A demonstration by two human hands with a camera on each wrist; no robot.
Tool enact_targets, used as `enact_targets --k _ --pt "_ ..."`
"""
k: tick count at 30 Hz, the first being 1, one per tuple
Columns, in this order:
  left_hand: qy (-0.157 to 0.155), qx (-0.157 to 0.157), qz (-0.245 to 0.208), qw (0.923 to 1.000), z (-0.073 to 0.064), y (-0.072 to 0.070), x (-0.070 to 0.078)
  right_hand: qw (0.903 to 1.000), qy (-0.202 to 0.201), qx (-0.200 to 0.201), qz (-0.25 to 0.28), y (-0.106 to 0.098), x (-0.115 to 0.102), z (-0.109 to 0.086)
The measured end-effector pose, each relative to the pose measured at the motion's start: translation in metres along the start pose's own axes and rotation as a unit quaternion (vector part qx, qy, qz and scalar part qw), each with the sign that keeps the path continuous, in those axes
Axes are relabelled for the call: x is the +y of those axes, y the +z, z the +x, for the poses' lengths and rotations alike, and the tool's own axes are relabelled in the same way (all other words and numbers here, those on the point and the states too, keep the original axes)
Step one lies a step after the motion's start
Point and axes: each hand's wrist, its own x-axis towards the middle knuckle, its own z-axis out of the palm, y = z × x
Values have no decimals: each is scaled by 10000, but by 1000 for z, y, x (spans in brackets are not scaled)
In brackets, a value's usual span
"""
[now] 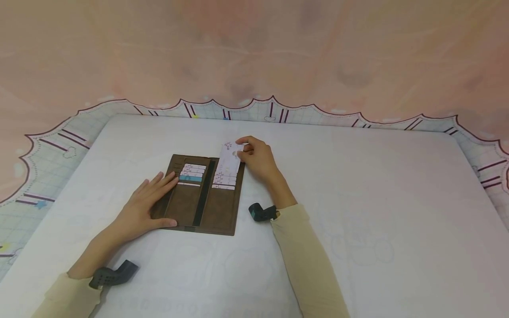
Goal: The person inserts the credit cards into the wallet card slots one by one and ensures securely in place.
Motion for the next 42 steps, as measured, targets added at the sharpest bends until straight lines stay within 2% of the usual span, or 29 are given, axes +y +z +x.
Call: enact_targets --k 13,26,42 --pt "-20 -32 -41 10000 0 -2 1 9988 -138 -101 -452 2 1 2" --pt "-50 -54 -27 10000 0 -3 3 9976 -218 -298 -585 3 1 1" --pt "-68 -67 -55 9999 0 -3 4 9976 -118 -386 -568 2 1 0"
